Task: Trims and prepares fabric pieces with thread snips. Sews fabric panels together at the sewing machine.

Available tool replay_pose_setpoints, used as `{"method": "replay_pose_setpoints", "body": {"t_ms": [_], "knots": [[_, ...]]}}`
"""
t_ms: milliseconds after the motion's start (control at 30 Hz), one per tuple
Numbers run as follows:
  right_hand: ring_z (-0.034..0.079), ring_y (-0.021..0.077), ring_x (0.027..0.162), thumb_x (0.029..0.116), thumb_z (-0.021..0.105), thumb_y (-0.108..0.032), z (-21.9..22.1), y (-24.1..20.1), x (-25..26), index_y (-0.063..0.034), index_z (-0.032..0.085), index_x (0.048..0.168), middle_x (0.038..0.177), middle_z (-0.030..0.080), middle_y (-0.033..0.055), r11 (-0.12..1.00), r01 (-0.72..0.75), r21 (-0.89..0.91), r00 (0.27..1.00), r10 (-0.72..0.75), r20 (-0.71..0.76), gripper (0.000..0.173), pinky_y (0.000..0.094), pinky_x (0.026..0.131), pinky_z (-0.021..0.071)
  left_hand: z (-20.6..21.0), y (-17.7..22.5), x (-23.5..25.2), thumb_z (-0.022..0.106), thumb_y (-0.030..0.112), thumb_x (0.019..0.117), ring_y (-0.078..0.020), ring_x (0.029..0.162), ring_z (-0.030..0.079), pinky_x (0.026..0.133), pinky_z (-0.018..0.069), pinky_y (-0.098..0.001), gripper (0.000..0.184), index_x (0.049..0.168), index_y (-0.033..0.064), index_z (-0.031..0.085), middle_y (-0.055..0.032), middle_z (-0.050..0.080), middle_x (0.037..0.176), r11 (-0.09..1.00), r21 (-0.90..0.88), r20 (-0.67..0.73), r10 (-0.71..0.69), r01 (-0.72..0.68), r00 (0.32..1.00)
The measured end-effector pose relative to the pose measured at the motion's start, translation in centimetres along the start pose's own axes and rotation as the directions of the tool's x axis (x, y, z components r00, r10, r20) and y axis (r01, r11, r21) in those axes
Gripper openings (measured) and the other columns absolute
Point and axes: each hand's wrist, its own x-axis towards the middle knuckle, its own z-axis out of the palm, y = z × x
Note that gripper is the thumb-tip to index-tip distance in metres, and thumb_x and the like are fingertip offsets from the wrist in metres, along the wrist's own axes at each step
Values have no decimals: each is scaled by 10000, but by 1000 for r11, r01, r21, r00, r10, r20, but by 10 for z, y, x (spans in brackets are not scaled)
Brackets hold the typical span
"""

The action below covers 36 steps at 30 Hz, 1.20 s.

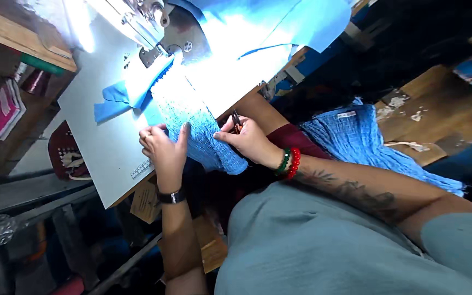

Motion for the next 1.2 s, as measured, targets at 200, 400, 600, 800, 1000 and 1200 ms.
{"method": "replay_pose_setpoints", "body": {"t_ms": [200, 400, 600, 800, 1000, 1200], "knots": [[598, 73, 716, 912, 714, -38, 4, 6, 8, -59, 711, 1078, 901, 664, 25, 974, 223, -39, 975, -223, 1, 167, 227, 631, 523, -25, 1, 24, 705, 241, 957, -88, 822, 651, 726, 569, -306, 312, 1178, 98, 538, -33, 637, 992, 906, -420, 45, -38, 54, 998], [609, 70, 800, 923, 706, -91, 8, 8, 10, -80, 766, 1116, 966, 659, 41, 970, 211, -121, 977, -207, 46, 202, 222, 709, 536, -7, -12, 36, 659, 181, 964, -455, 1139, 601, 902, 509, -628, 476, 1362, -25, 499, -286, 564, 1287, 987, 78, -71, 147, -141, 987], [609, 79, 845, 941, 678, -100, 10, 6, 9, -95, 763, 1148, 1015, 658, 53, 974, 166, -154, 985, -155, 80, 224, 238, 742, 531, 25, 4, 51, 496, 188, 1066, -314, 1410, 484, 1182, 363, -505, 382, 1397, 21, 590, -167, 544, 1485, 783, -107, 130, 621, -612, 773], [580, 36, 807, 954, 654, -102, 8, -17, 1, -87, 746, 1198, 1010, 617, 32, 939, 290, -183, 957, -283, 66, 261, 169, 697, 513, 28, -3, 56, 365, 241, 1095, -301, 1548, 279, 1244, 156, -612, 489, 1540, 63, 458, -91, 418, 1620, 767, -115, 240, 638, -631, 732], [621, 66, 880, 958, 673, -118, 3, 26, 9, -77, 771, 1113, 1024, 663, 52, 980, 135, -148, 981, -111, 161, 188, 232, 800, 538, 24, -3, 49, 434, 121, 1046, -369, 1470, 412, 1195, 230, -679, 400, 1386, 88, 642, -121, 550, 1509, 697, -43, 192, 709, -716, 679], [641, 65, 858, 942, 721, -141, -4, 34, 17, -70, 770, 1087, 984, 705, 53, 989, 103, -104, 979, -82, 189, 169, 241, 797, 545, 31, -4, -53, 697, 641, 861, -335, 1439, 423, 1229, 132, -641, 737, 1320, 78, 576, -170, 578, 1391, 677, 27, 37, 735, -735, 678]]}}
